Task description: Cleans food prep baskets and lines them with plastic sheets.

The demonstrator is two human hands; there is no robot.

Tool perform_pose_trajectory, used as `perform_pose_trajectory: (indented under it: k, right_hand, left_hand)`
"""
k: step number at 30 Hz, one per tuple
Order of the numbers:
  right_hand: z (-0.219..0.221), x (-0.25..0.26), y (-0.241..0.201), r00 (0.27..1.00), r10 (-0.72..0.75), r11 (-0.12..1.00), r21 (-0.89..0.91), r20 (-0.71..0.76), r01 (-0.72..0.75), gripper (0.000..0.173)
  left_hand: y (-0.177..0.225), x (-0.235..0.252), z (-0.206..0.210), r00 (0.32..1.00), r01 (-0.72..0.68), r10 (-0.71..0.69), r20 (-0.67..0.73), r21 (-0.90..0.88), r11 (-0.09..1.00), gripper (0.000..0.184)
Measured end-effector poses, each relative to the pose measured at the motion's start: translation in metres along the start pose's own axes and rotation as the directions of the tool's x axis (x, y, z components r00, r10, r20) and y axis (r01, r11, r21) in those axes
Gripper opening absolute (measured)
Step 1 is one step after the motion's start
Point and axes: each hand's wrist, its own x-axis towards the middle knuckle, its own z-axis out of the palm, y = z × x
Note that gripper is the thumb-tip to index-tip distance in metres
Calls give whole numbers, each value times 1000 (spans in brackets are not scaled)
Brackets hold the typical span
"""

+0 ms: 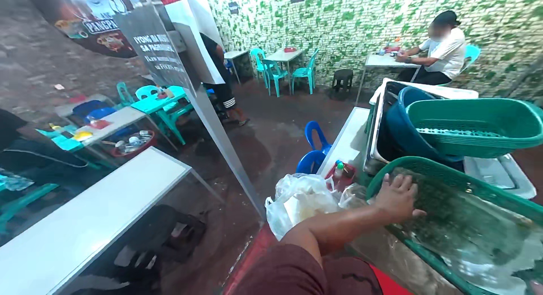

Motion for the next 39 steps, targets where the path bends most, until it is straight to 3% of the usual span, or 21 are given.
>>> perform_pose_trajectory:
  k: [3, 6, 8, 11, 13, 15, 16, 18, 20, 22, 24, 27, 30, 33, 39]
  right_hand:
    - [7, -3, 8, 1000, -10, 1000, -7, -14, 10, 21]
    - [-2, 2, 19, 999, -47, 999, -18, -12, 47, 18]
    - [-5, 1, 20, 999, -14, 1000, -26, -44, 13, 21]
    - [-1, 0, 17, 990, 51, 996, -61, -129, -59, 21]
    - [0, -1, 16, 990, 55, 996, -65, -133, -64, 38]
    - [-7, 1, 20, 997, 0, 996, -87, -74, -7, 61]
    - [-13, 3, 23, 998, -26, 995, -97, -58, 21, 64]
    - [-21, 6, 24, 998, -35, 993, -113, -58, 28, 62]
    - [-23, 7, 21, 998, 10, 996, -92, -68, -16, 53]
    - [-23, 8, 18, 997, 45, 998, -30, -64, -47, 30]
    - [-21, 11, 14, 996, 65, 998, -2, -54, -66, 19]
    - [-16, 17, 16, 997, 76, 997, -9, -25, -76, 36]
    - [-7, 24, 17, 994, 98, 995, -11, -50, -98, 42]
    - [-2, 24, 17, 993, 116, 993, -34, 8, -116, 64]
    - [0, 22, 13, 994, 113, 994, -9, -1, -113, 48]
  left_hand:
    - [6, 7, 2, 987, 117, -116, 111, -8, 993, 66]
    - [10, 10, 2, 977, 108, -115, 181, 49, 993, 51]
    - [11, 11, 5, 983, 62, -77, 167, 93, 994, 46]
    - [12, 14, 1, 999, 0, -7, 53, 131, 991, 54]
    - [7, 14, -1, 994, -33, 51, -94, 177, 984, 49]
    - [1, 15, -12, 996, -10, 32, -83, 252, 968, 55]
    - [-4, 18, -16, 998, -1, 19, -54, 314, 950, 59]
    - [-16, 23, -23, 1000, -10, 5, 16, 377, 926, 64]
    - [-26, 26, -27, 995, -31, -8, 96, 396, 918, 57]
    - [-35, 29, -27, 996, -35, 2, 90, 369, 929, 54]
    - [-38, 31, -27, 999, 12, -24, 41, 276, 961, 63]
    - [-42, 34, -26, 998, 70, -67, -21, 211, 975, 62]
    - [-50, 34, -25, 994, 101, -90, -63, 209, 973, 45]
    - [-59, 32, -25, 997, 71, -64, -42, 222, 972, 36]
    - [-76, 18, -30, 994, 28, -51, 95, 228, 973, 57]
